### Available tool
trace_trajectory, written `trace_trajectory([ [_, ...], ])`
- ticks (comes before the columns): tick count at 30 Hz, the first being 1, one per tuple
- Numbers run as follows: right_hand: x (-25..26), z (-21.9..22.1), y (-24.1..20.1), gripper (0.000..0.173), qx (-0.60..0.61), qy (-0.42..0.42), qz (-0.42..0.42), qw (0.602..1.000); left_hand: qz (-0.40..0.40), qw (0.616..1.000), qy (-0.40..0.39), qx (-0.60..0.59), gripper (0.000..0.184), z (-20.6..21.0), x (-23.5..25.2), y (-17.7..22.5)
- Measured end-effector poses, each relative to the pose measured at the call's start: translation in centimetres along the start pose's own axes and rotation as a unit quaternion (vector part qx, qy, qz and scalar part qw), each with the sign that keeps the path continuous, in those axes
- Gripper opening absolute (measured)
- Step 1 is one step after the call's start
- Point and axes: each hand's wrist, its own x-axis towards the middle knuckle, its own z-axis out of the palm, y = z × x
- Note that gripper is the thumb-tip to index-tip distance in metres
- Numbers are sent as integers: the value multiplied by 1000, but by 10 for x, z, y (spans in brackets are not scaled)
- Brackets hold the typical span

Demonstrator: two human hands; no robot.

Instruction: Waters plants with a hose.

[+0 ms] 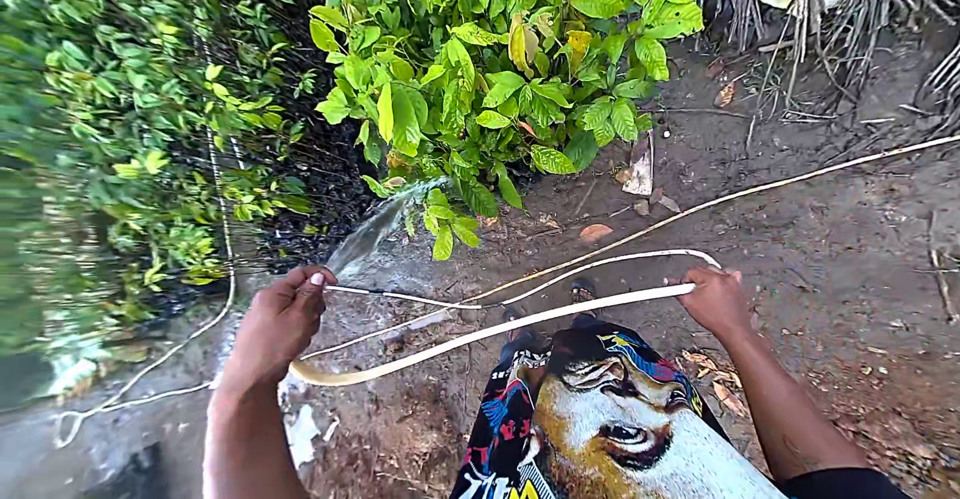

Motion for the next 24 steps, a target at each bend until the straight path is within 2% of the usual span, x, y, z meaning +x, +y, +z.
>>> trace_trajectory([
  [4, -5, 2, -7, 49, 13, 9, -33, 999, 21, 998, -7, 51, 26, -17, 0, 30],
  [8, -7, -2, -7, 52, 23, 8, -29, 999, 28, 997, -9, 72, 25, -26, 3, 56],
  [14, -13, 4, 1, 50, 59, 25, -33, 997, 89, 994, -15, 62, 28, -51, 34, 49],
  [24, -19, 13, -5, 51, 99, 39, -44, 993, 66, 989, -44, 123, 26, -50, 32, 118],
])
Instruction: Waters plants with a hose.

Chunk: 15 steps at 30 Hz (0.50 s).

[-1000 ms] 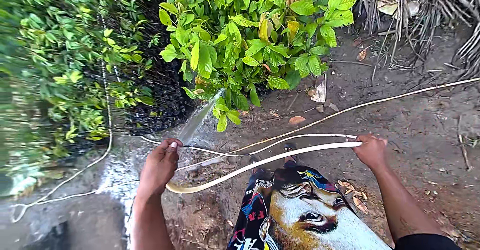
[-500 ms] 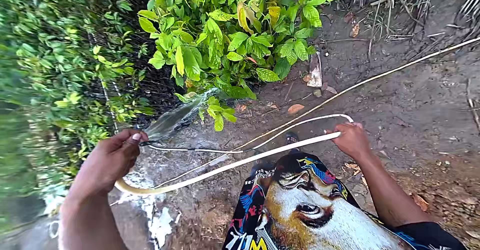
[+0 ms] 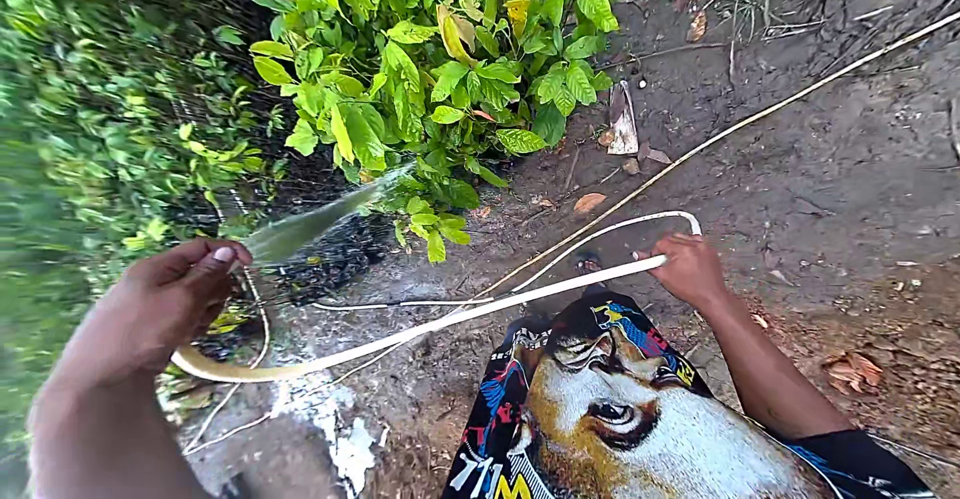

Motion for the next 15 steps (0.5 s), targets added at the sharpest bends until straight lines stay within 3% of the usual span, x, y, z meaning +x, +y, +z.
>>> trace_trajectory([
  [4, -3, 2, -1, 52, 9, 2, -1, 1000, -48, 999, -1, 17, 27, -4, 5, 29],
  [15, -16, 4, -4, 50, 40, 18, -3, 999, -80, 995, -12, 65, 26, 3, 10, 96],
])
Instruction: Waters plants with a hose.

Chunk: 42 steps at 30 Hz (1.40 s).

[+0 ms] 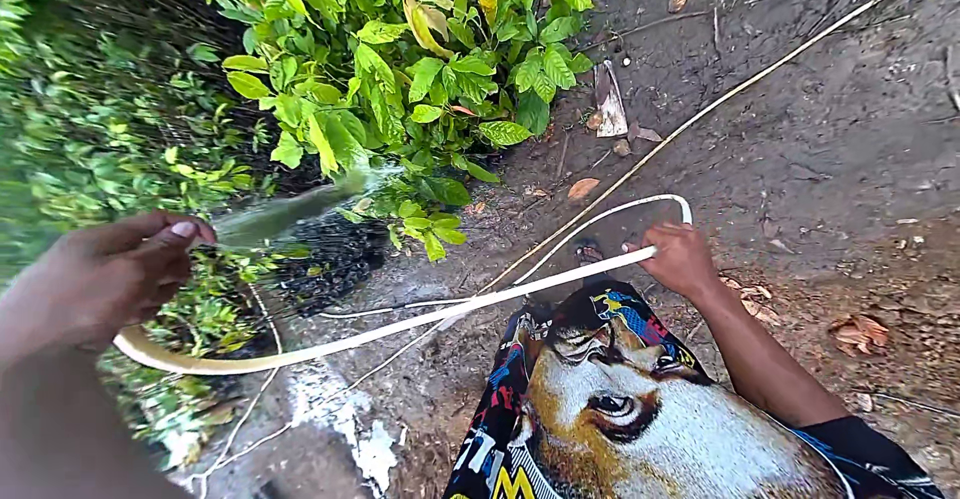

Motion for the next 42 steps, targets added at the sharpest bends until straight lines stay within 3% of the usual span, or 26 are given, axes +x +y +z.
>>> trace_trajectory([
  [8, -8, -3, 3, 49, 19, 35, -15, 999, 2, 1000, 9, 9, 26, 1, 1, 13],
  [19, -18, -9, 1, 47, 24, 50, -19, 998, 46, 997, 38, -43, 28, -17, 19, -14],
  [23, -17, -7, -9, 47, 27, 52, -26, 998, 41, 997, 51, -36, 25, -12, 4, -8],
  [29, -12, 2, -28, 49, 18, 39, -41, 998, 92, 993, 25, -68, 30, -39, 30, -65],
  [32, -7, 10, -36, 51, 10, 37, -46, 998, 71, 996, -7, -53, 29, -46, 30, -74],
  [37, 5, 20, -59, 53, 11, 51, -57, 997, 45, 996, 43, -68, 27, -48, 41, -86],
  [42, 28, 38, -93, 55, -17, 53, -69, 996, 38, 997, 30, -64, 27, -67, 60, -105],
])
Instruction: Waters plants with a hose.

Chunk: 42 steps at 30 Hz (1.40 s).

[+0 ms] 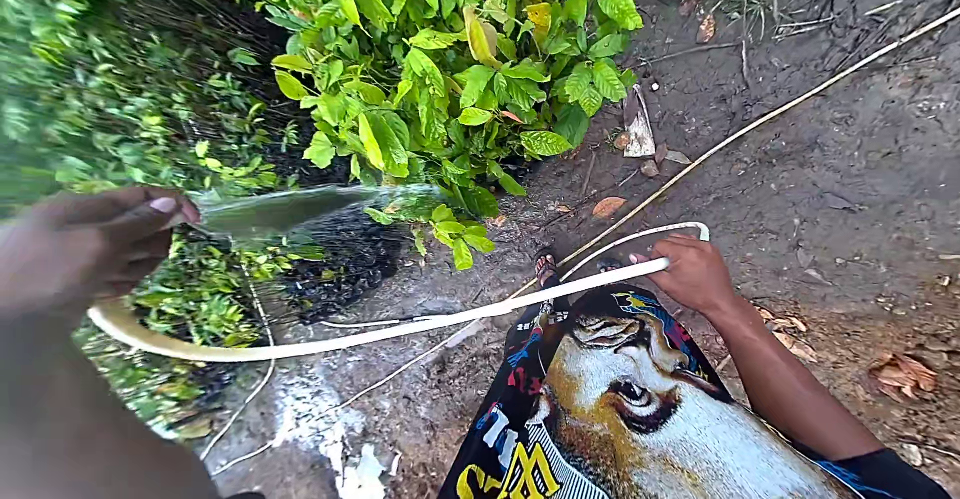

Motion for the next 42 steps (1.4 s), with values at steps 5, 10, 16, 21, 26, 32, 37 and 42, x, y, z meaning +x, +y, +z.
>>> trace_trajectory([
  [5, 31, 26, -44, 53, -20, 1, -3, 1000, 81, 995, -53, 38, 26, -31, 54, -68],
  [10, 52, 44, -79, 53, -46, -5, -14, 999, 114, 992, -47, 18, 25, -44, 93, -121],
  [16, 65, 61, -105, 55, -66, -12, -14, 998, 119, 989, -92, 9, 25, -53, 118, -153],
  [21, 76, 68, -114, 52, -64, -43, -14, 997, 105, 991, -72, 45, 26, -47, 117, -158],
  [26, 94, 64, -104, 52, -60, -82, -49, 994, 116, 991, -62, 38, 26, -50, 101, -158],
  [32, 115, 47, -93, 51, -58, -104, -34, 992, 82, 986, -127, 78, 27, -66, 78, -125],
  [37, 121, 42, -85, 50, -56, -117, -40, 991, 35, 994, -75, 72, 27, -62, 62, -100],
  [42, 119, 46, -76, 49, -46, -121, -43, 991, 37, 999, -13, 10, 25, -62, 74, -107],
])
